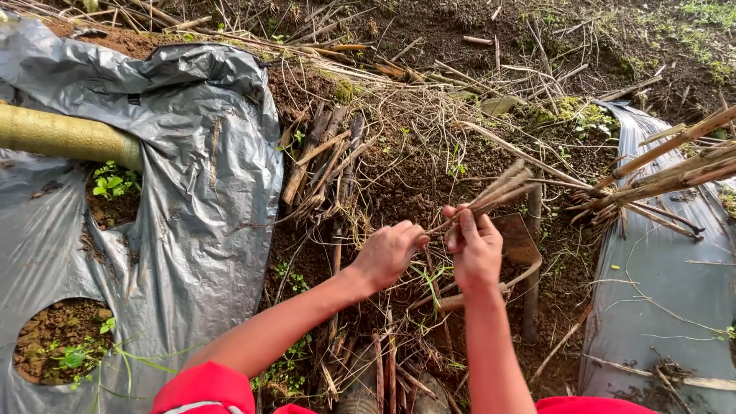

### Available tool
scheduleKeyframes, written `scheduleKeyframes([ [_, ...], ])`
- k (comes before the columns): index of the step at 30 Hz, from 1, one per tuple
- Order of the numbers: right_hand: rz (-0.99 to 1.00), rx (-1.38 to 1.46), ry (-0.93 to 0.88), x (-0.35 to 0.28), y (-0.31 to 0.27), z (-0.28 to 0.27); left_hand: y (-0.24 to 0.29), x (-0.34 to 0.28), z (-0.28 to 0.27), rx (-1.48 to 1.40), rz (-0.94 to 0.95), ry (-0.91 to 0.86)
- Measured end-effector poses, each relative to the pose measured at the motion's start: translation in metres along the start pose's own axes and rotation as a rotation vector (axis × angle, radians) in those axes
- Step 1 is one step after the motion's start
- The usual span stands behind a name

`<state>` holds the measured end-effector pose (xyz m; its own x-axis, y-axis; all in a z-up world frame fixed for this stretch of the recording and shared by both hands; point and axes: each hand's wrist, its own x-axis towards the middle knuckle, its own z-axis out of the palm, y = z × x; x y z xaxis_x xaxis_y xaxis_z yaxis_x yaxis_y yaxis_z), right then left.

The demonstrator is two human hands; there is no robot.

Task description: The person uses a small hand hoe to loosen soil and remove weeds from a garden bed covered with black plastic mulch. They pull out weeds and dry plant debris by hand, then gather and tie the debris into a bundle before placing it aside.

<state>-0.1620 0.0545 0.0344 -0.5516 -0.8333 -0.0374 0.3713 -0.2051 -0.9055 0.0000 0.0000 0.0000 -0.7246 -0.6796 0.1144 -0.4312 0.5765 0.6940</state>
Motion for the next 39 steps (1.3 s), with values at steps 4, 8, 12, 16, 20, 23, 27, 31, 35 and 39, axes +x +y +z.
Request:
scheduleKeyframes([
  [4,0.172,0.004,-0.163,0.012,-0.002,-0.026,-0.02,0.01,-0.023,0.246,0.2,0.005],
  [8,0.215,-0.324,-0.383,0.005,-0.033,0.0,-0.027,0.013,-0.041,0.56,0.312,0.071],
  [12,0.222,-0.39,-0.421,0.007,-0.035,0.02,-0.018,0.007,-0.049,0.27,0.085,0.146],
  [16,0.177,-0.244,-0.248,-0.013,0.007,0.037,-0.01,-0.002,-0.06,-0.537,-0.495,0.135],
  [20,0.188,-0.128,-0.062,-0.037,0.038,0.059,0.01,-0.009,-0.061,-1.148,-0.682,0.331],
  [23,0.077,-0.37,-0.069,-0.046,0.046,0.071,0.014,-0.01,-0.057,-1.167,-0.683,0.333],
  [27,-0.205,-0.74,-0.109,-0.038,0.057,0.059,0.004,-0.009,-0.052,-0.879,-0.598,0.265],
  [31,-0.362,-0.946,-0.175,-0.033,0.051,0.06,0.01,-0.002,-0.069,-0.718,-0.511,0.275],
  [35,-0.266,-0.9,-0.159,-0.042,0.028,0.054,0.009,0.005,-0.097,-0.452,-0.373,0.288],
  [39,-0.184,-0.632,0.626,-0.074,0.025,0.018,-0.024,0.028,-0.149,-0.011,-0.269,0.374],
])
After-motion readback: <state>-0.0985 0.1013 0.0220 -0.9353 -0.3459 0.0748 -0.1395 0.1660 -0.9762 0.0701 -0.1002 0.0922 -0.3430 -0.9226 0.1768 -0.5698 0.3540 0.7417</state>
